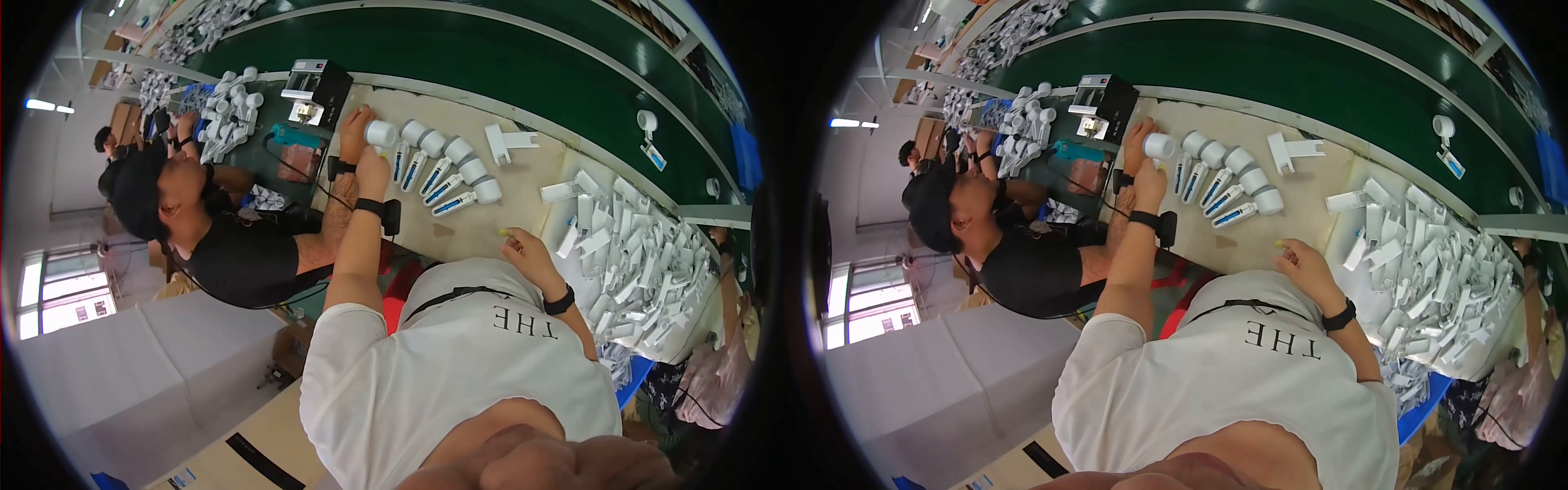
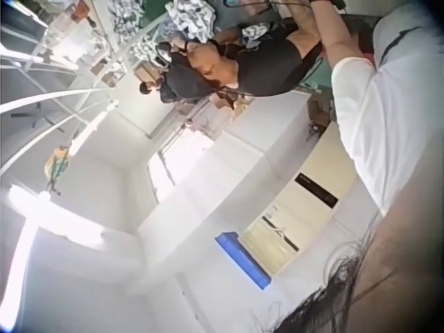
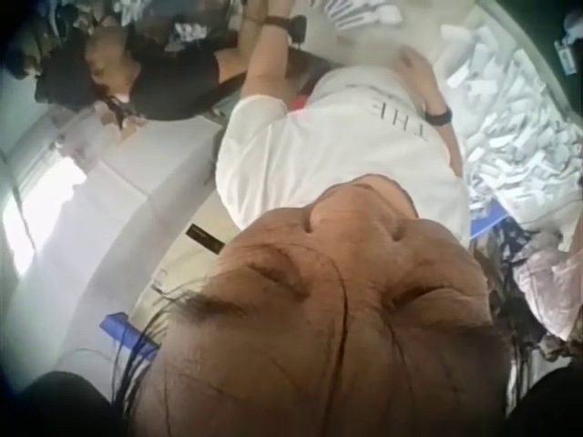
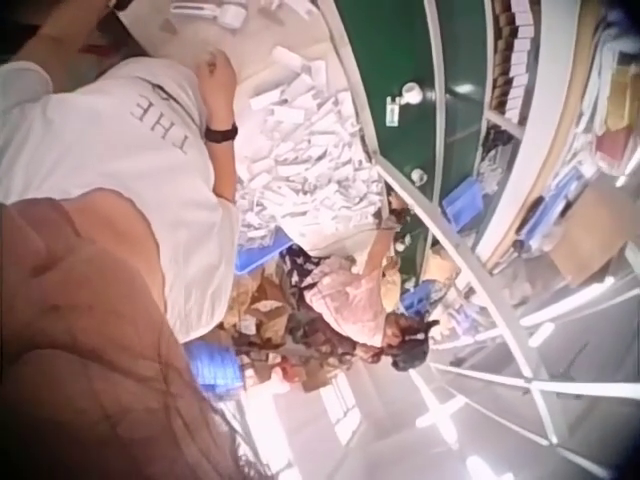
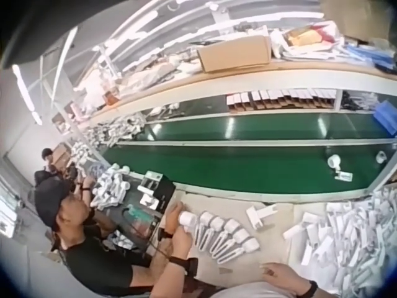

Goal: The person assembles a handheld fan by inserting a battery into the handle, attaching the fan head, and snapping on the plastic casing. They then set the finished fan aside and repeat the process with new components.

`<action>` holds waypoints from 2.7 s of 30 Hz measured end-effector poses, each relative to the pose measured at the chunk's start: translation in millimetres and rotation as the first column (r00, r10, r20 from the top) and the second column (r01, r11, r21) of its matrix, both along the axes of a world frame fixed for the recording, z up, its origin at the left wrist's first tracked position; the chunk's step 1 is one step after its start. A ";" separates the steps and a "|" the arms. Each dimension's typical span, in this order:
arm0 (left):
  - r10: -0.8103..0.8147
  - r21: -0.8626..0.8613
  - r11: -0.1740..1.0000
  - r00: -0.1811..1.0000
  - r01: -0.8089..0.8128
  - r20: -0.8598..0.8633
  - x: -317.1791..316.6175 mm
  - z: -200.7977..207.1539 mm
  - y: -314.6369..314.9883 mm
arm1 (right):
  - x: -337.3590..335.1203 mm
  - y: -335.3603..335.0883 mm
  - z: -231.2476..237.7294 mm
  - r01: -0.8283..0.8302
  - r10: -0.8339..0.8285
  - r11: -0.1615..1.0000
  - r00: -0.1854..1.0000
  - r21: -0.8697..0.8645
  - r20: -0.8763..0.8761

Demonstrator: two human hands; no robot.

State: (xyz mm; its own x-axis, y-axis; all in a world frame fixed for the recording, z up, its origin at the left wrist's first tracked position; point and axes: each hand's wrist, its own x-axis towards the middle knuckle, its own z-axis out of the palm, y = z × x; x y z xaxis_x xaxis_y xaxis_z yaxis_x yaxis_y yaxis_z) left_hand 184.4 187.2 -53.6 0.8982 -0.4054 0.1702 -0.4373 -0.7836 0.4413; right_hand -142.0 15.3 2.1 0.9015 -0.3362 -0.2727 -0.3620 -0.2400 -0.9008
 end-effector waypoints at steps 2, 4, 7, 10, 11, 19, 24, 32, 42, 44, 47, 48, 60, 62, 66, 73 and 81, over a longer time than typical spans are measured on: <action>0.027 0.092 0.996 0.993 -0.016 -0.115 12.6 -22.1 -7.7 | -8.7 -4.1 -2.1 0.057 -0.057 0.998 0.998 -0.028 0.009; -0.007 0.102 0.995 0.994 0.018 -0.107 22.3 -45.4 4.2 | -13.3 -7.2 -9.9 0.132 -0.130 0.989 0.991 -0.068 0.027; -0.131 0.218 0.963 0.981 0.161 -0.145 33.6 -75.1 11.3 | -17.3 -32.5 -17.0 0.191 -0.184 0.967 0.981 -0.169 0.055; -0.128 0.012 0.991 0.973 0.133 -0.190 46.5 -87.3 50.8 | -11.4 -84.5 -4.8 0.099 -0.088 0.968 0.995 -0.231 0.055; -0.173 -0.020 0.985 0.955 0.173 -0.240 47.3 -87.9 33.8 | -23.0 -107.2 -8.3 0.189 -0.188 0.938 0.982 -0.289 0.030; 0.021 0.067 0.998 0.943 0.001 -0.332 1.1 -31.7 14.9 | -41.7 -341.7 -94.4 0.416 -0.616 0.454 0.786 -0.788 0.060; -0.131 0.047 0.991 0.988 0.127 0.087 -68.0 -6.6 4.4 | -38.4 -397.5 -118.7 0.109 -0.613 0.144 0.790 -0.984 -0.002; -0.467 -0.544 0.836 0.423 -0.076 -0.777 -150.7 13.5 -117.8 | -11.6 -344.8 -42.5 0.627 -0.614 0.779 0.762 0.001 -0.205; -0.702 -0.667 0.656 0.038 -0.353 -0.711 -198.4 34.8 -161.0 | 7.8 -78.8 50.5 0.326 -0.327 0.943 0.945 -0.069 0.009; -0.737 -0.717 0.599 0.103 -0.357 -0.668 -207.5 54.9 -145.0 | 8.1 -54.3 43.6 0.327 -0.324 0.935 0.945 -0.136 0.049; -0.779 -0.807 0.505 0.241 -0.305 -0.579 -220.6 89.7 -131.9 | 6.3 -24.4 46.2 0.318 -0.314 0.908 0.948 -0.274 0.059; -0.785 -0.844 0.476 0.312 -0.249 -0.535 -224.1 95.5 -129.2 | 4.1 -17.2 46.8 0.279 -0.278 0.903 0.959 -0.326 0.049; -0.731 -0.647 0.683 -0.329 -0.340 -0.598 -199.9 134.9 -94.6 | -38.4 -19.3 24.2 -0.079 -0.545 0.415 0.776 0.906 0.317; -0.726 -0.661 0.687 -0.334 -0.303 -0.601 -201.0 141.7 -94.4 | -42.7 -6.4 23.6 -0.024 -0.462 0.540 0.827 0.841 0.320; -0.691 -0.667 0.723 -0.188 -0.181 -0.698 -193.1 139.5 -93.6 | -52.6 -12.5 31.4 0.331 -0.395 0.917 0.828 0.223 0.397; -0.718 -0.718 0.663 -0.091 0.213 -0.690 -206.1 139.4 -84.6 | -56.4 -47.8 75.5 0.396 0.048 0.620 0.843 -0.678 0.536; -0.775 -0.540 0.615 0.312 0.575 -0.549 -206.7 134.2 -82.3 | -54.7 -48.0 63.7 0.412 0.017 0.607 0.848 -0.679 0.530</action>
